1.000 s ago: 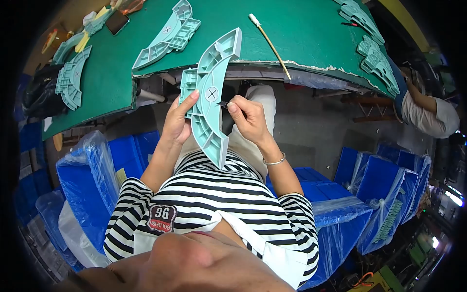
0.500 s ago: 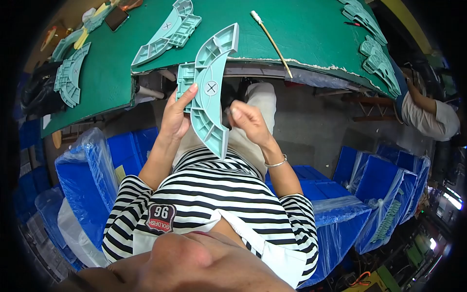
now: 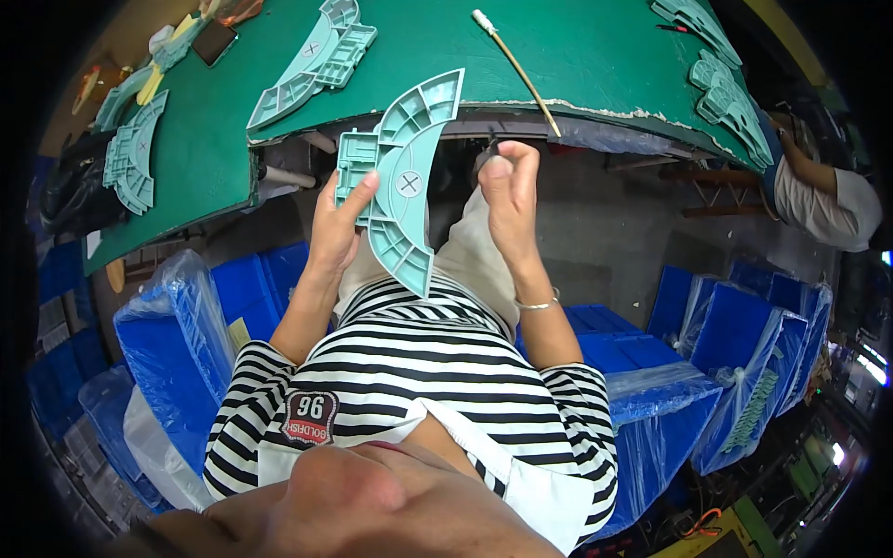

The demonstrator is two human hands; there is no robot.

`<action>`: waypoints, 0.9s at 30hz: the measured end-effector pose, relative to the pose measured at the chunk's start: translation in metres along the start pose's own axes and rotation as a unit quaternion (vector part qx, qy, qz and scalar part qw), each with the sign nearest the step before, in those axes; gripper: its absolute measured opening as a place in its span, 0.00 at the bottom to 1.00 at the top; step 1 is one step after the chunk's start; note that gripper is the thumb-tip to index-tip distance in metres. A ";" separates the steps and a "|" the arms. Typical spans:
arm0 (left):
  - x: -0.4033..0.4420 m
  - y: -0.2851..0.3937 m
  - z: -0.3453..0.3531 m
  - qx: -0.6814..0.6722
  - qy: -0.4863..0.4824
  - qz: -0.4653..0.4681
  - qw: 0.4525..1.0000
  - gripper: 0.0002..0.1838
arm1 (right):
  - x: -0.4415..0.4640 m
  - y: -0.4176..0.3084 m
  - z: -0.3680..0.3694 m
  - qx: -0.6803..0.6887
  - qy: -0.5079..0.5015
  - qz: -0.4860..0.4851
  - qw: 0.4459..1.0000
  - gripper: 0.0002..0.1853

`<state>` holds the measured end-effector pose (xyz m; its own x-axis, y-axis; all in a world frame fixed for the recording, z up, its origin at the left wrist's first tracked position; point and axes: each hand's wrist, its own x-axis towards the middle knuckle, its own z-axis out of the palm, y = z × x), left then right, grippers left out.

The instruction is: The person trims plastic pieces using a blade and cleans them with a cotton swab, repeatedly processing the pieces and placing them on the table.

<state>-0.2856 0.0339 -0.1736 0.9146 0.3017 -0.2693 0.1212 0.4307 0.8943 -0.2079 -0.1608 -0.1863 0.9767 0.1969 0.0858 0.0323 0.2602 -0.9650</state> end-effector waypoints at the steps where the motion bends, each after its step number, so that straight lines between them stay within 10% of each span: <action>1: 0.001 -0.001 -0.005 0.010 -0.008 -0.015 1.000 0.20 | -0.004 0.003 -0.012 -0.077 -0.046 -0.018 0.996 0.07; 6: 0.004 -0.006 -0.019 -0.055 -0.027 -0.096 0.993 0.23 | -0.024 -0.006 -0.033 -0.005 -0.071 0.063 0.996 0.08; 11: -0.009 -0.022 -0.025 -0.069 -0.041 -0.185 0.979 0.22 | -0.031 -0.030 -0.049 0.383 -0.158 0.137 0.900 0.11; 16: -0.016 -0.017 -0.020 -0.064 -0.059 -0.181 0.980 0.24 | -0.041 -0.034 -0.023 0.250 -0.210 -0.001 0.945 0.13; 18: -0.017 -0.011 -0.018 -0.034 -0.083 -0.144 0.986 0.24 | -0.051 -0.038 -0.026 -0.026 -0.225 -0.056 0.972 0.15; 27: -0.028 0.013 -0.004 0.123 -0.128 -0.022 0.984 0.22 | -0.052 -0.069 0.013 -0.286 -0.363 -0.178 0.869 0.16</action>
<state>-0.3110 0.0342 -0.1562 0.9697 0.0499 -0.2390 0.2237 0.2102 0.9517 -0.2633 -0.1769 -0.1207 0.4982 0.7987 0.3375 0.6080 -0.0442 -0.7927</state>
